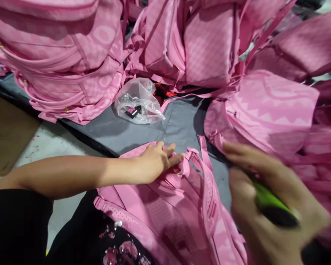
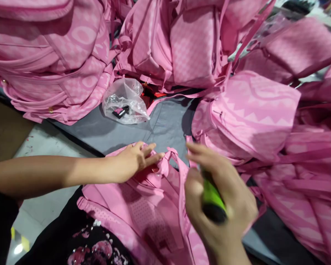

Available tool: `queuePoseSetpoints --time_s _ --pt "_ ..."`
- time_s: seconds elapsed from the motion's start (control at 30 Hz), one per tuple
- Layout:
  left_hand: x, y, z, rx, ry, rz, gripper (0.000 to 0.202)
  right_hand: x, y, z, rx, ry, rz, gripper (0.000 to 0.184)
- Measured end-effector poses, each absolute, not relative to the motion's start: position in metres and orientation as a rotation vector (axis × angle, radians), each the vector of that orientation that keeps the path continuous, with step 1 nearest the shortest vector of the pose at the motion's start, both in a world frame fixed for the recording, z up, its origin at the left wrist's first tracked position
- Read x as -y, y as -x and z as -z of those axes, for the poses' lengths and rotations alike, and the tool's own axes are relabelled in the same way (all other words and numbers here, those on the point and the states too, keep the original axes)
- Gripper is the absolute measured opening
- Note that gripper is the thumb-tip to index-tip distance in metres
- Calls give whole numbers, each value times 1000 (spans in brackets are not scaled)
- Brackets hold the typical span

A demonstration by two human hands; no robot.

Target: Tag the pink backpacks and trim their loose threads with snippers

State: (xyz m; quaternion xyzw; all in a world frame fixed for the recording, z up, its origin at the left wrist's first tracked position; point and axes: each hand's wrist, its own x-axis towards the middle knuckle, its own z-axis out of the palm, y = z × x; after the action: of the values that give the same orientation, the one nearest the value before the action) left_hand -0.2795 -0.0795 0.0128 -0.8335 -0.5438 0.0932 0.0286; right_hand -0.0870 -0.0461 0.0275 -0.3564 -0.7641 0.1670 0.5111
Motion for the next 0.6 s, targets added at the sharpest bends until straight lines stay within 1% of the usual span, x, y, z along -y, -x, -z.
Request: queuePoseSetpoints --time_s 0.03,0.07,0.1,0.2,0.3,0.37,0.47,0.6 --pt "79 279 -12 1689 2569 -271 60 24 100 -31 1926 788 -341 33" --pt "79 279 -12 1705 2567 -270 61 0 120 -31 2058 733 -343 34" --pt "79 278 -13 1711 2575 -279 65 -24 144 -27 2190 770 -405 33" --pt "77 280 -17 1711 2616 -345 82 -86 219 -8 2644 1079 -635 30" --pt "76 285 -19 1722 2631 -373 95 -119 252 5 2714 1255 -568 27" --pt "76 289 -18 1726 2655 -350 106 -127 236 11 2667 1364 -444 30" --pt "76 293 -17 1722 2690 -317 120 -126 176 22 2609 1569 -303 36" --pt "78 294 -19 1709 2705 -360 120 -101 98 40 2621 1798 -290 41"
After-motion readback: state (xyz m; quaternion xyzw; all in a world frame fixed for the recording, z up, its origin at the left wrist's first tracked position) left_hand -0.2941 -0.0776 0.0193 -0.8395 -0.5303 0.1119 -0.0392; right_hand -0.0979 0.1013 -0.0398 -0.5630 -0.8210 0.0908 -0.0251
